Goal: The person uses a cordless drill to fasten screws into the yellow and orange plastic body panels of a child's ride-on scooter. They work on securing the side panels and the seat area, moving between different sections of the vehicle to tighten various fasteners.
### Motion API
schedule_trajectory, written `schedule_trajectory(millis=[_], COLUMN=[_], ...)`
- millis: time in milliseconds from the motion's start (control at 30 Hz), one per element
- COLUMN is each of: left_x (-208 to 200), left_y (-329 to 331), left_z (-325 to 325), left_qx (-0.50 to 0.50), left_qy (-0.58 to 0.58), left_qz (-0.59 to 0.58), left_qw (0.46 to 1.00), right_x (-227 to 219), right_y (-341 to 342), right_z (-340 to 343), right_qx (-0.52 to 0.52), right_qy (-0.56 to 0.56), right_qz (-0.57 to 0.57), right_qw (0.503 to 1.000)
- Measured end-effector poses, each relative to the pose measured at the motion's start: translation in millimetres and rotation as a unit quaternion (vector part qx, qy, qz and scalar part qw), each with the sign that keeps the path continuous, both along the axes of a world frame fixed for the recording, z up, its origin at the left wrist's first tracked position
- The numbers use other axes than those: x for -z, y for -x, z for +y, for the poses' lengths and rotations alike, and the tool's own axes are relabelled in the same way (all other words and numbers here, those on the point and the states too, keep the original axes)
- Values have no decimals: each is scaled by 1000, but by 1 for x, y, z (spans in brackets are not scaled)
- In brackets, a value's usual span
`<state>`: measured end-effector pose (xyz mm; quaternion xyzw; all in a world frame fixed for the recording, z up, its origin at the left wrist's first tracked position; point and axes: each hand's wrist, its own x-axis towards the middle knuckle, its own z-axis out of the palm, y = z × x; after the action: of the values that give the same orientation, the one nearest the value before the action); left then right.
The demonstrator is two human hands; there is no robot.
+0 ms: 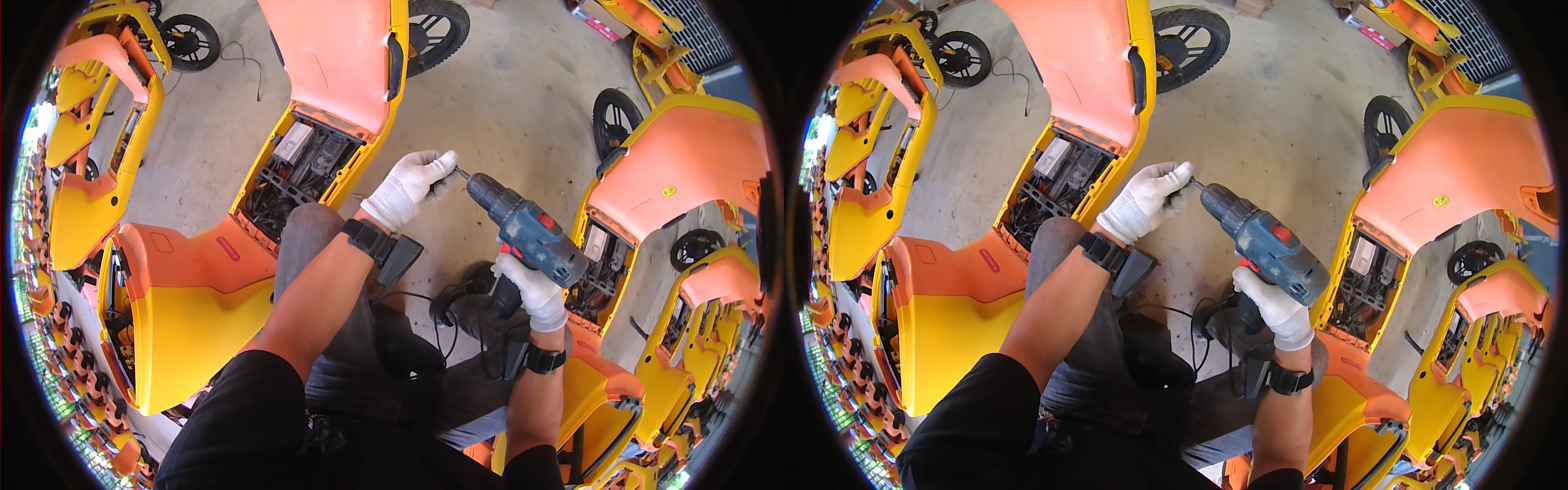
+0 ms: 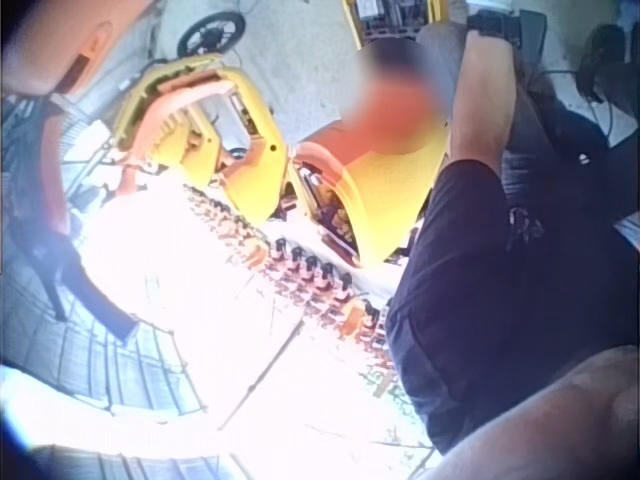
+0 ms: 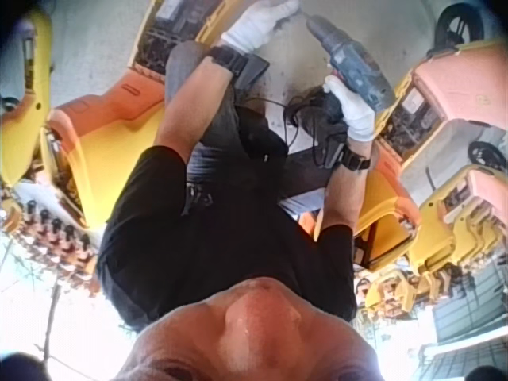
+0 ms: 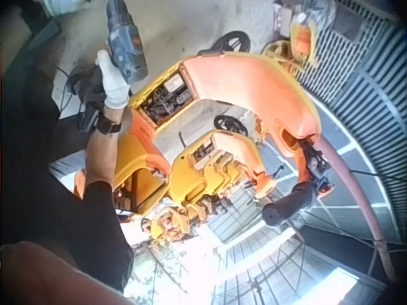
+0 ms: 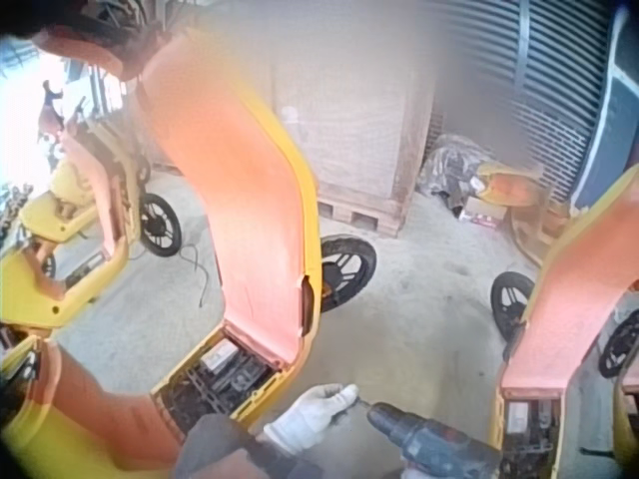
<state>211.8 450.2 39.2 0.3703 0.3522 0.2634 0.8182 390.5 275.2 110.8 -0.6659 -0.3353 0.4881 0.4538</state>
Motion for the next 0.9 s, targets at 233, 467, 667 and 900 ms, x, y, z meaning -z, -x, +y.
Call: schedule_trajectory(millis=[233,467,667,900], left_x=[8,16,10,14], left_y=[-1,-1,-1,-1], left_z=[2,2,1,-1], left_qx=[15,34,48,30], left_qy=[-24,-28,-41,-33], left_qz=[40,70,88,92], left_qw=[999,997,994,995], right_x=[11,14,16,-5], right_y=[-10,-15,-16,6], right_z=[-6,-15,-16,0], right_qx=[-44,-89,-87,11], right_qy=[-45,-66,-111,8], right_qz=[-183,-268,-284,14], right_qw=[981,957,948,1000])
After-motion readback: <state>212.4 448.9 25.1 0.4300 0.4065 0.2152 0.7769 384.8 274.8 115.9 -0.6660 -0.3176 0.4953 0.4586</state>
